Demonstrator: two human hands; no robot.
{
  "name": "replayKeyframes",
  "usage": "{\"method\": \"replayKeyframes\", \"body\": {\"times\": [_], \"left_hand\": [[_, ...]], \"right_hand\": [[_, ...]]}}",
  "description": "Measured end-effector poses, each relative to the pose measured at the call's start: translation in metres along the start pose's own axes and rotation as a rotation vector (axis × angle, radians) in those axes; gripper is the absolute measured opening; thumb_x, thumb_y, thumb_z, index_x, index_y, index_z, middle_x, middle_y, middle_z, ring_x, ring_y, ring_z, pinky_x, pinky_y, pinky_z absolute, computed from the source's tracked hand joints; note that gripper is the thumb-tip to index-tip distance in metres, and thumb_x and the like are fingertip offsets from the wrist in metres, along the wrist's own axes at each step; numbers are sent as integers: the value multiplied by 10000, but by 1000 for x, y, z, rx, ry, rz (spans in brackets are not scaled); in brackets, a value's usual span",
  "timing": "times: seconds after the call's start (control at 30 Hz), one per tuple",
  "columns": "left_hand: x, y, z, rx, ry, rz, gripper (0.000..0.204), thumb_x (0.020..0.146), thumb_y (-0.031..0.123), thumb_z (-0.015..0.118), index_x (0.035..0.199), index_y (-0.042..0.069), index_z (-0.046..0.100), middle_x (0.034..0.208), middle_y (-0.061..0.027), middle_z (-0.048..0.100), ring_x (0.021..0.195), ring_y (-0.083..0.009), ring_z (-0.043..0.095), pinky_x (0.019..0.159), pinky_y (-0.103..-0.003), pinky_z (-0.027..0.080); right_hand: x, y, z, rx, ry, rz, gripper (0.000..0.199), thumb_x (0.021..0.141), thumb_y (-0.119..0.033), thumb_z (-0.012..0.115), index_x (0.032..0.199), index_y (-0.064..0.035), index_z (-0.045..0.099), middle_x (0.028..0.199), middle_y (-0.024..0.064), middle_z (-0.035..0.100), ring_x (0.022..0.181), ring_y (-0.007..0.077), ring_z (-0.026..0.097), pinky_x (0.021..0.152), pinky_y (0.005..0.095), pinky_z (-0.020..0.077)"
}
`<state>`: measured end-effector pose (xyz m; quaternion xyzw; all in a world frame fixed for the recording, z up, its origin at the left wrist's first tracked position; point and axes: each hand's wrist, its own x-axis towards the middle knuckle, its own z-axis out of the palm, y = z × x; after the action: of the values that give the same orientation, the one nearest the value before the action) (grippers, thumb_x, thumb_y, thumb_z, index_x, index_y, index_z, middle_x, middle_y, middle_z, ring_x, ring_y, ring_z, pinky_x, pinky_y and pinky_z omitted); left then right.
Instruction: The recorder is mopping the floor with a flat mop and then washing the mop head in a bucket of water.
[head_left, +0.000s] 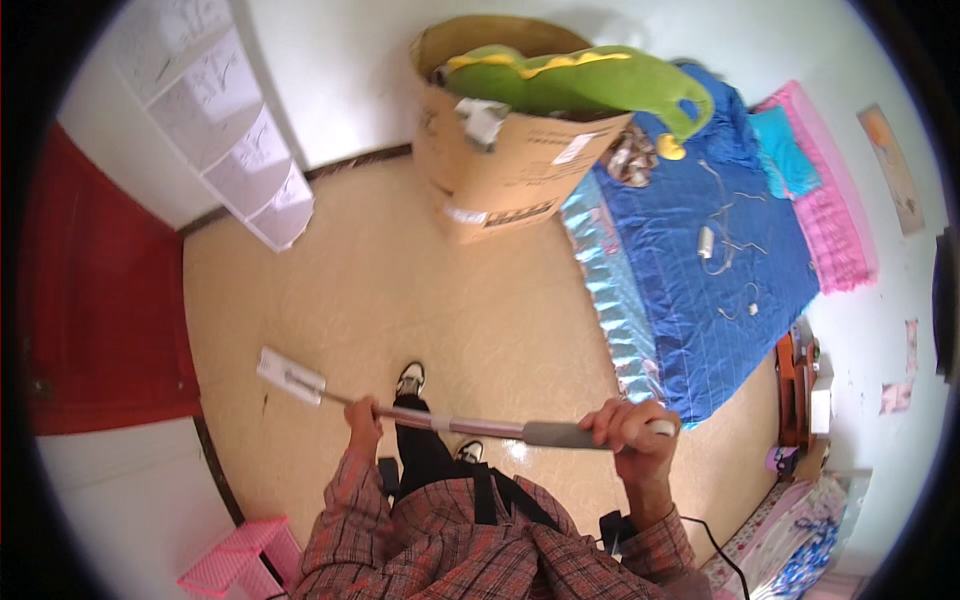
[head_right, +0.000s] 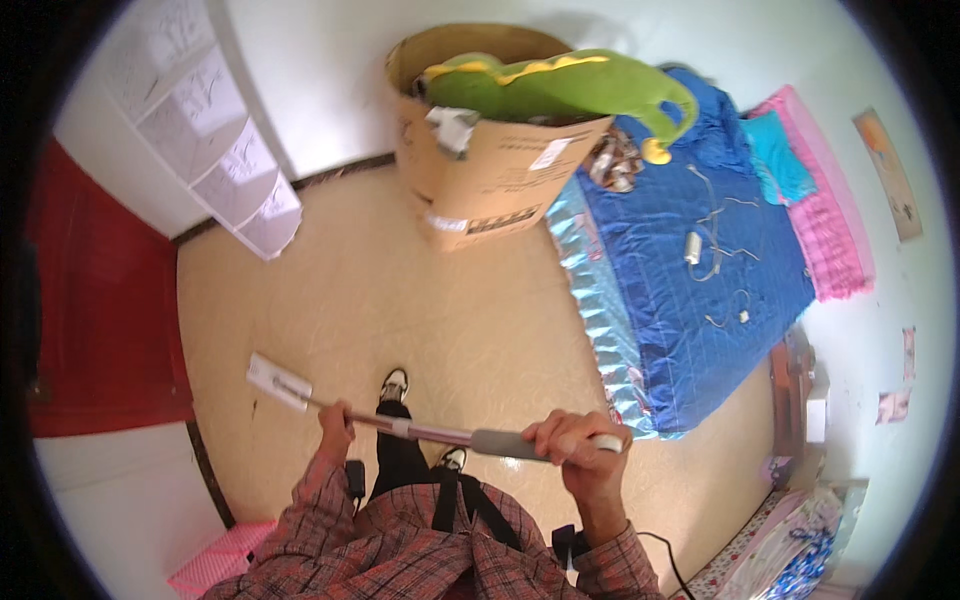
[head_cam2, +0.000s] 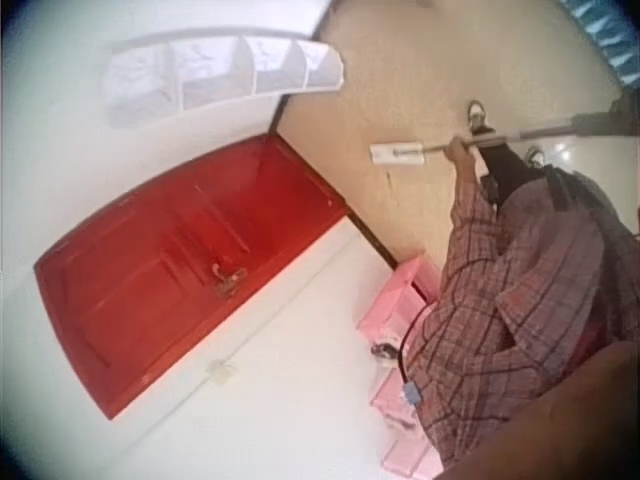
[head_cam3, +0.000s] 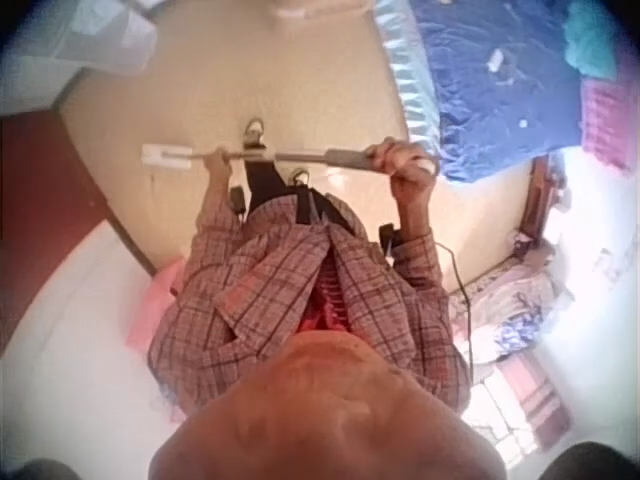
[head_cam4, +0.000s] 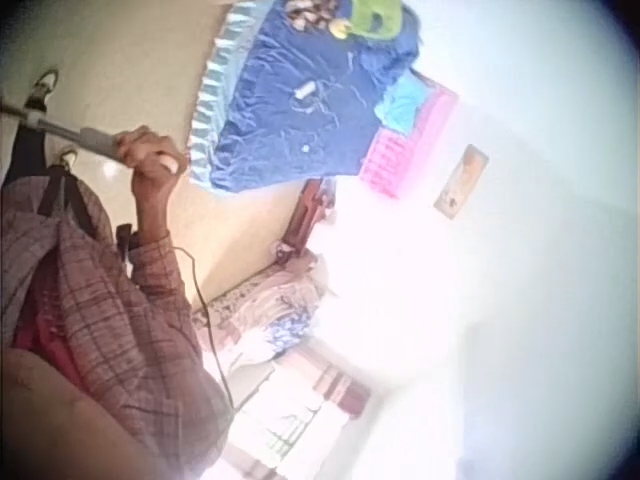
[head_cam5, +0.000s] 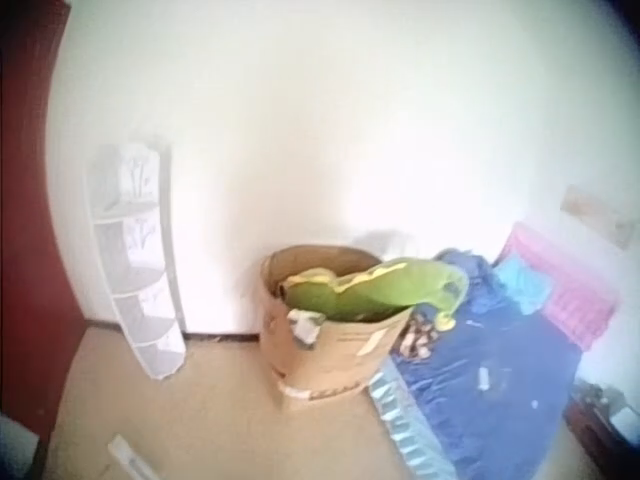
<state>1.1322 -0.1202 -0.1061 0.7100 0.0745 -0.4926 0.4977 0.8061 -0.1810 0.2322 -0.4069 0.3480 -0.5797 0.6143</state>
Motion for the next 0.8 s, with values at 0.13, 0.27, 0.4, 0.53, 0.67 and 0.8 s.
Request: {"method": "replayKeyframes", "body": {"times": [0.13,0.27,0.4,0.53,0.67,0.8], "left_hand": [[-41,-10,3,-45,3,-113,209,597,52,531,486,93,359,424,-31,358,284,-153,322,264,-286,216],[-70,-1,4,-232,-4,-176,154,624,77,551,557,82,413,440,-42,360,291,-162,320,281,-308,252],[-84,-2,15,-147,-121,86,123,684,88,569,646,81,452,577,-45,432,495,-167,473,427,-337,415],[-66,2,-16,247,-418,713,239,780,66,543,990,24,436,770,-67,478,689,-172,512,596,-351,470],[-26,65,-21,-423,-474,219,197,779,26,496,963,-4,431,835,-67,454,701,-124,469,629,-283,444],[-13,134,-12,480,-136,754,427,751,68,551,1128,-25,376,923,-75,439,851,-199,463,742,-339,443]], "right_hand": [[-48,-35,-27,-12,36,-18,166,664,-106,619,565,12,556,516,110,524,568,242,531,672,465,488],[-73,-63,-14,-154,-184,-58,152,603,-98,694,615,26,607,612,125,583,673,236,557,719,407,468],[-50,-78,14,-459,-574,-23,246,598,-103,720,807,2,646,902,96,616,823,244,540,737,345,424],[-15,-82,42,-371,-858,-138,431,595,-115,728,1000,-38,604,1031,99,579,866,258,538,738,345,427],[65,-57,22,-478,-717,4,557,586,-145,712,1108,-48,544,1073,99,558,908,220,536,758,324,438],[209,40,-12,-1230,-385,-90,475,554,-194,673,989,-23,589,906,134,606,885,260,552,739,332,457]]}}
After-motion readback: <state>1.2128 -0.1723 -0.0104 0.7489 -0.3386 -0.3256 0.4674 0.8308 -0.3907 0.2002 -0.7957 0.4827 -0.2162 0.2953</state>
